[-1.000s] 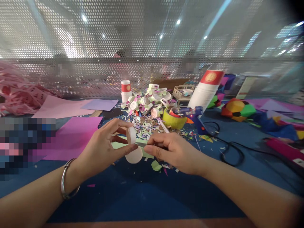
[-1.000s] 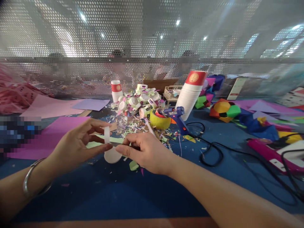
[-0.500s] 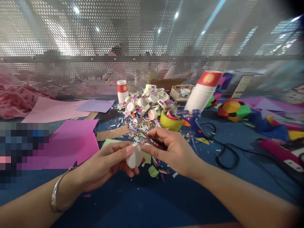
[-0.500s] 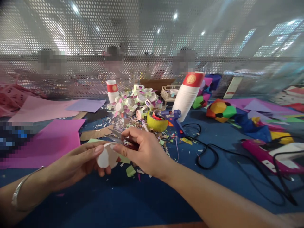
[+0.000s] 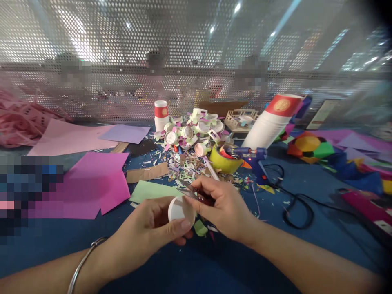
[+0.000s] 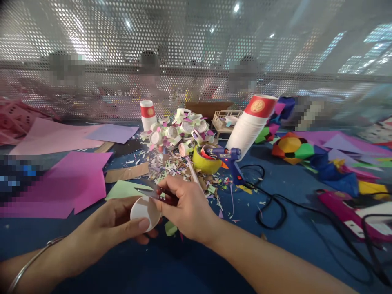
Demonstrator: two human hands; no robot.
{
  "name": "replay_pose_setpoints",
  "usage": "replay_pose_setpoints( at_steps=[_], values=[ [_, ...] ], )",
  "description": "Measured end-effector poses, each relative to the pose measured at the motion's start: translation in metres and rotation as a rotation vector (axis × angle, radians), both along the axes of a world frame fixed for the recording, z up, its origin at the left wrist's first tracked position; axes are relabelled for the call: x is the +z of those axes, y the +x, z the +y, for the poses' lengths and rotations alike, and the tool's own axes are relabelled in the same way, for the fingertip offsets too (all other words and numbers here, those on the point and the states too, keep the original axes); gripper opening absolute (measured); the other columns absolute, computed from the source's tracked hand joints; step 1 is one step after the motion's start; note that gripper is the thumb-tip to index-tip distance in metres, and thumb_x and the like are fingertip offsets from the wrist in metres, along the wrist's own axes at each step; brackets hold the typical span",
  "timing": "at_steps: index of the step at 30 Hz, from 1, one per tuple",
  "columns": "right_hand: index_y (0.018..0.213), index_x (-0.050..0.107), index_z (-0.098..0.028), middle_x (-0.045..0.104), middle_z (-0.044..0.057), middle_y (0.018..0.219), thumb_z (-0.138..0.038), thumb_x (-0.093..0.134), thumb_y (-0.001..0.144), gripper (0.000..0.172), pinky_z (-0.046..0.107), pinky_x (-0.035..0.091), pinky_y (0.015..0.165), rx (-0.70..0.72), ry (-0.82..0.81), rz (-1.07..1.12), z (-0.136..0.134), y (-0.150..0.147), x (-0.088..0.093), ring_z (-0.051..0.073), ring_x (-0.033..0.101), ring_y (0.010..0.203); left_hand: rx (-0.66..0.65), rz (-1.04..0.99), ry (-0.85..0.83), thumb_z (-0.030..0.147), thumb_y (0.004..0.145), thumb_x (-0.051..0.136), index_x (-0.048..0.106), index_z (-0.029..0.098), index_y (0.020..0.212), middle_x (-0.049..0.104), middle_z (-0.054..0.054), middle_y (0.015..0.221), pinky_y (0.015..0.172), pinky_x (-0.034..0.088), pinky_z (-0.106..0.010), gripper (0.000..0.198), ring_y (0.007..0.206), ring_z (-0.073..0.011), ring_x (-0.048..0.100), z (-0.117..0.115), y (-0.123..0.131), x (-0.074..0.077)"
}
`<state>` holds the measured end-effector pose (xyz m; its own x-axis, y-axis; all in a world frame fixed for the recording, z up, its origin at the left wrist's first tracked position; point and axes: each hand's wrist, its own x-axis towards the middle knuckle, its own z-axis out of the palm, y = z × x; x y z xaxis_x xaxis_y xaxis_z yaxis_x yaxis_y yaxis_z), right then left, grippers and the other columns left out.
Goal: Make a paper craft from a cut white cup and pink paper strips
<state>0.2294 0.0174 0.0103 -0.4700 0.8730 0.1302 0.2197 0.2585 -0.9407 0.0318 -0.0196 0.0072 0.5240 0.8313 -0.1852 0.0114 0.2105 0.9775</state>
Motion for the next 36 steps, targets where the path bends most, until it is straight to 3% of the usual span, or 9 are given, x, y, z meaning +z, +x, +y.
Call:
replay_pose_setpoints(
  at_steps=[4,10,16,24,31,36],
  values=[
    [0.076,0.056,-0.019,0.045,-0.006,0.063,-0.029,0.069,0.082,0.018,0.022,0.031,0.05,0.021,-0.064,0.026,0.002,-0.003,-0.002,0.008,0.036,0.055,0.054,0.111,0.107,0.042,0.093,0.058,0.068,0.015,0.089,0.067,-0.005,0.081,0.066,0.052,-0.025,0.03,0.073,-0.0154,0.063,0.002,-0.002,-0.003],
    [0.075,0.054,-0.018,0.047,-0.004,0.066,-0.03,0.068,0.083,0.02,0.023,0.034,0.054,0.061,-0.229,0.089,0.006,-0.007,-0.007,0.009,0.041,0.061,0.104,0.09,0.043,0.035,0.092,0.059,0.062,0.016,0.088,0.066,-0.002,0.076,0.061,0.053,-0.026,0.02,0.068,-0.0151,0.064,0.007,-0.002,-0.008],
    [0.075,0.058,-0.017,0.046,-0.006,0.063,-0.03,0.074,0.078,0.021,0.021,0.03,0.05,0.086,-0.352,0.151,0.007,-0.008,-0.009,0.007,0.036,0.055,0.095,0.118,0.023,0.045,0.094,0.056,0.058,0.017,0.085,0.067,-0.002,0.073,0.059,0.053,-0.026,0.03,0.064,-0.0151,0.065,0.006,-0.002,-0.009],
    [0.075,0.062,-0.015,0.054,-0.004,0.064,-0.035,0.082,0.07,0.028,0.02,0.033,0.052,0.068,-0.511,0.252,0.009,-0.008,-0.01,0.007,0.044,0.058,0.081,0.129,-0.006,0.048,0.092,0.058,0.059,0.017,0.083,0.068,-0.003,0.07,0.057,0.053,-0.026,0.033,0.062,-0.0173,0.068,0.008,-0.002,-0.007],
    [0.075,0.063,-0.016,0.039,-0.012,0.046,-0.029,0.084,0.069,0.025,0.02,0.017,0.039,0.075,-0.64,0.316,0.009,-0.008,-0.012,0.002,0.023,0.039,0.045,0.127,0.049,0.045,0.095,0.055,0.058,0.018,0.085,0.069,-0.003,0.073,0.058,0.05,-0.025,0.029,0.063,-0.015,0.063,0.008,-0.004,-0.008],
    [0.077,0.062,-0.015,0.04,-0.012,0.046,-0.027,0.083,0.072,0.024,0.019,0.009,0.035,0.12,-0.734,0.397,0.01,-0.007,-0.013,0.0,0.019,0.037,0.033,0.156,0.175,0.04,0.097,0.054,0.061,0.017,0.083,0.066,-0.002,0.073,0.062,0.044,-0.024,0.028,0.065,-0.0122,0.057,0.008,-0.007,-0.005]
  ],
)
